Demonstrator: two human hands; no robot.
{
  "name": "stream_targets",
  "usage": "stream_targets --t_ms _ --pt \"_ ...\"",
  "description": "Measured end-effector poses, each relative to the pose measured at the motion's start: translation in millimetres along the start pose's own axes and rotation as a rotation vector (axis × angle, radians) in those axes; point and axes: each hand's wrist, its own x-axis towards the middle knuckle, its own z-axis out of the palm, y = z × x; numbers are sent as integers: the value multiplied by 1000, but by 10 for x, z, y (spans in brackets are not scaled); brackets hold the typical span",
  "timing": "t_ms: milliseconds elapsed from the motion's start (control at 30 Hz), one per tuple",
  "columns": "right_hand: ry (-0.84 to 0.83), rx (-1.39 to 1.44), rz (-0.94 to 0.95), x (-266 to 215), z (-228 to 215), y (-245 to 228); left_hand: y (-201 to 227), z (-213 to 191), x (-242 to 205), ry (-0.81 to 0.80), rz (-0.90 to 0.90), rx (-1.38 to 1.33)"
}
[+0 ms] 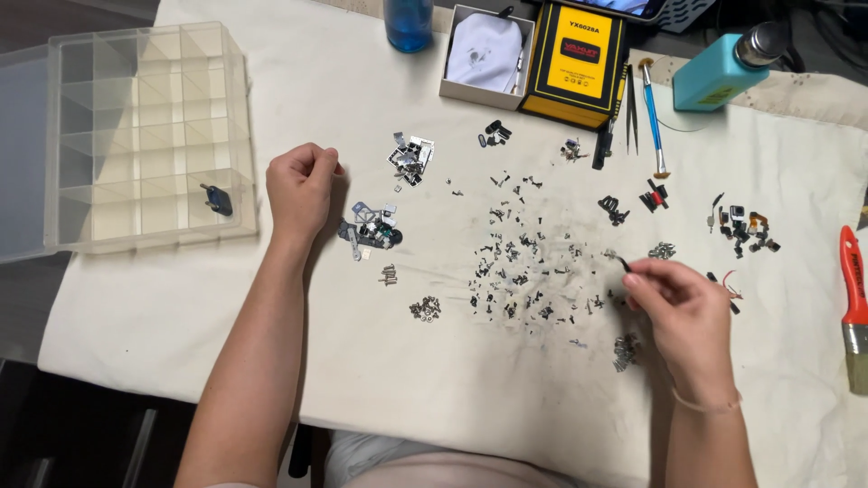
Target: The person uses tweezers to pick up small screws and metal parts from a white cloth and places them into a compartmentalized plastic organizer. The person repeatedly sorts the parts into small piles and transfers them into the organizer.
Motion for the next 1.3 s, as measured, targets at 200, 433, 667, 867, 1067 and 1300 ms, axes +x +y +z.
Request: stream_targets --t_ms 200,433,667,867,1067,1300 --pt "99 -410 -149 -348 -589 620 -30 -6 3 -5 10 13" --pt "158 -746 -138 -549 -671 983 -28 -10 -11 -3 11 13" --pt "153 -875 -212 -556 -638 1012 -41 -1 3 2 13 0" --pt "101 -899 -105 -554 -648 860 -24 -9 -3 0 13 16" --pt "12 -877 198 -585 -729 535 0 -12 -25 -1 8 4" --pt "89 -822 264 -571 -636 185 1 -10 -15 -8 1 -5"
